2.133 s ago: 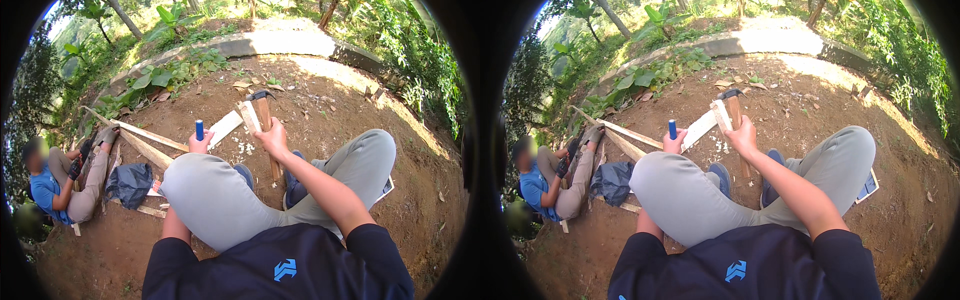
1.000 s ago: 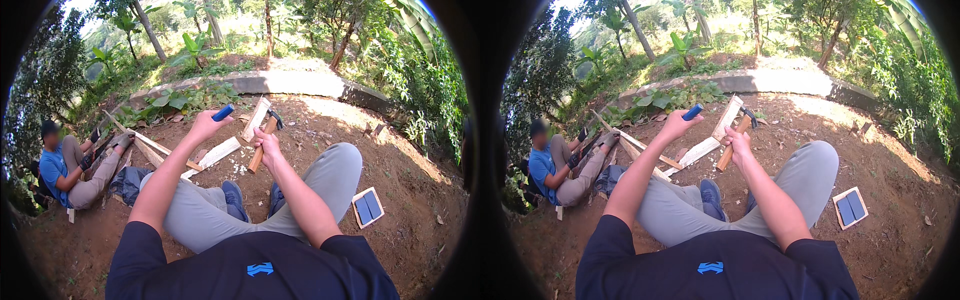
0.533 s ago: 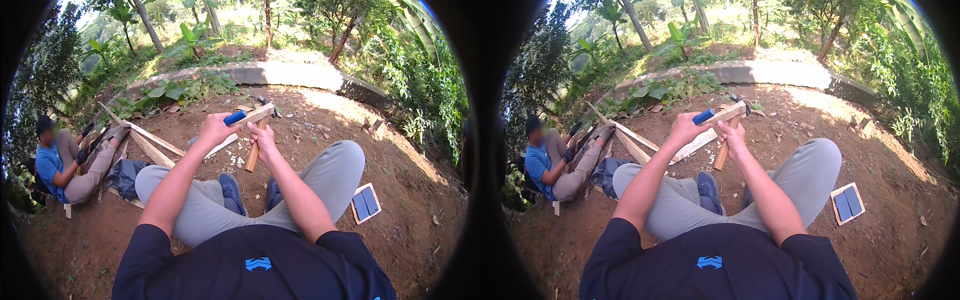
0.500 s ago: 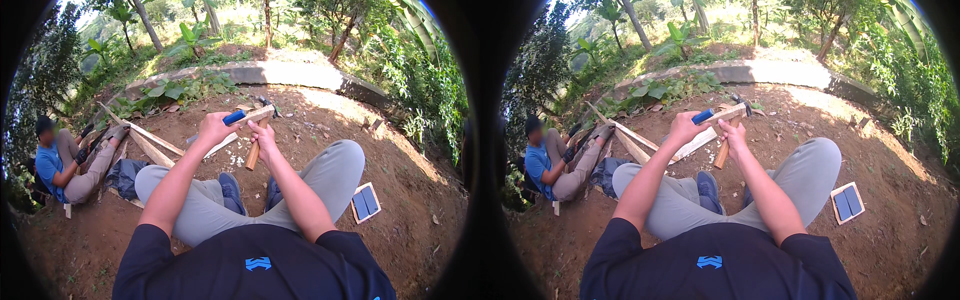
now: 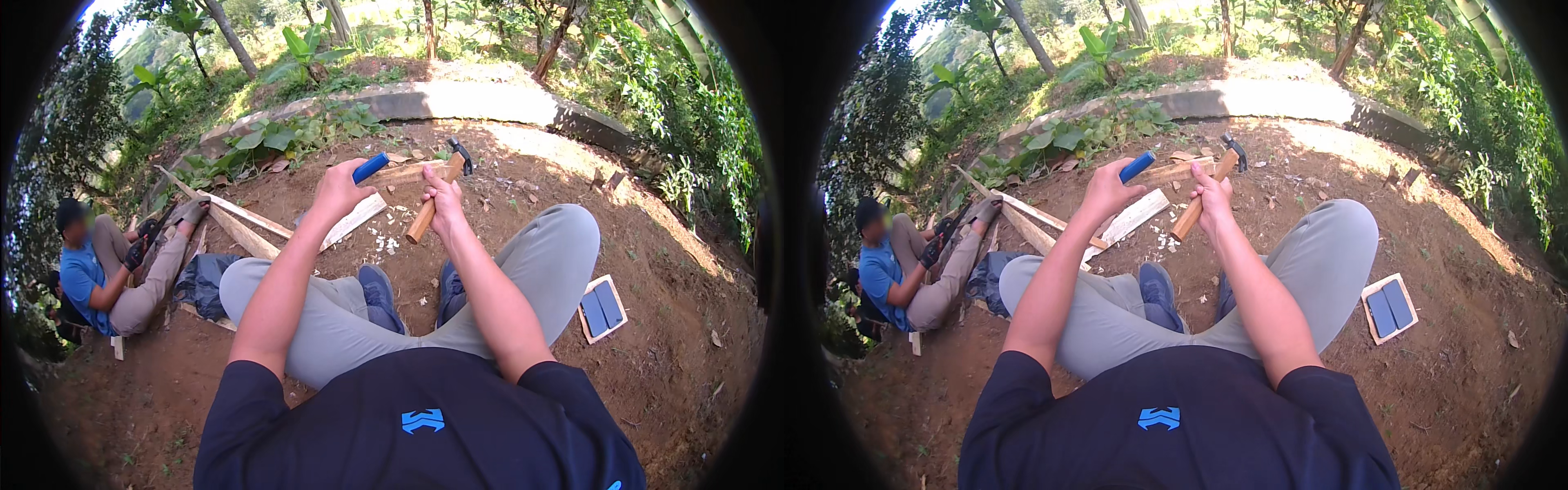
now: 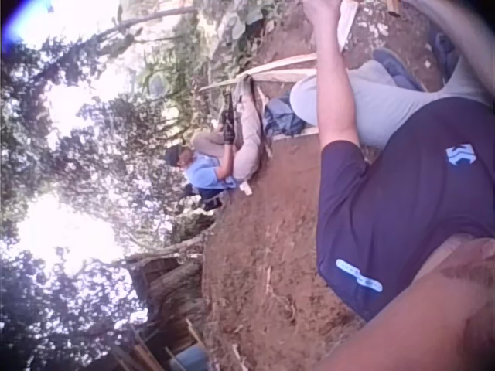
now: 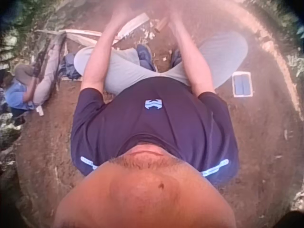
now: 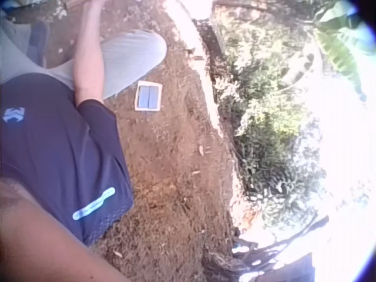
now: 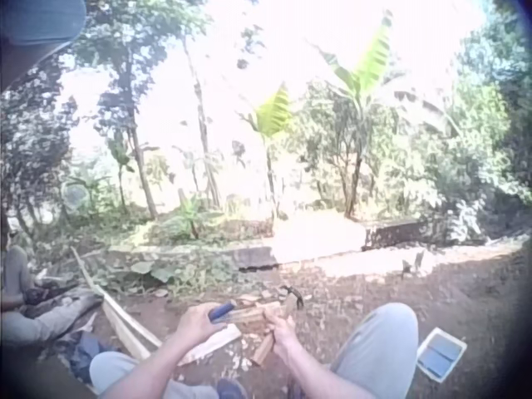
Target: The person sits on the ground and uses a chisel and hammer to carve a groove into a piece of wood. They position the chisel on the wood and strike it repeatedly with the hammer to chip away material.
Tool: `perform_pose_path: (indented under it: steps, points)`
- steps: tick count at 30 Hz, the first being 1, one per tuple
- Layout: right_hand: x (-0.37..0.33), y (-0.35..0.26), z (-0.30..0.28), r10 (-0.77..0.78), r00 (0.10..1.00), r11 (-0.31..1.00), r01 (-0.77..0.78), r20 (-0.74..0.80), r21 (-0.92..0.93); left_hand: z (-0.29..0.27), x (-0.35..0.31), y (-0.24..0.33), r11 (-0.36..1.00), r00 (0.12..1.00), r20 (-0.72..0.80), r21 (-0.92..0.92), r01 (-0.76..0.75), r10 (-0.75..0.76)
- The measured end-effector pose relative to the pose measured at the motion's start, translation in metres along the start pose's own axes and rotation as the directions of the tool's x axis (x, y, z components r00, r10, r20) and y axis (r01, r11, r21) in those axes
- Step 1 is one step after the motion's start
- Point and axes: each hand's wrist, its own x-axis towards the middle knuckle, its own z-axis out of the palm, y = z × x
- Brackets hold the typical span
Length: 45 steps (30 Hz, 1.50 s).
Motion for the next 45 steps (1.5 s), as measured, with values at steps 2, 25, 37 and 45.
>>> perform_pose_path:
  steps: [2,25,37,45]
  points:
    - [0.001,0.001,-0.002,-0.028,0.999,0.999,0.029,0.038,-0.021,-0.004,0.003,0.003,0.997,0.997,0.028,-0.009,0.073,-0.072]
    - [0.017,0.009,-0.016,0.126,0.913,0.992,-0.109,-0.388,0.065,0.005,-0.004,0.011,1.0,0.967,0.254,-0.01,0.004,-0.002]
    - [0.017,0.028,-0.025,0.329,0.938,0.944,-0.331,-0.111,0.003,0.006,0.004,0.016,0.999,0.996,0.085,0.033,0.034,-0.037]
    - [0.007,0.05,-0.029,0.182,0.933,0.932,-0.264,-0.31,-0.246,0.008,0.004,0.012,0.994,0.993,0.102,0.098,0.044,-0.054]
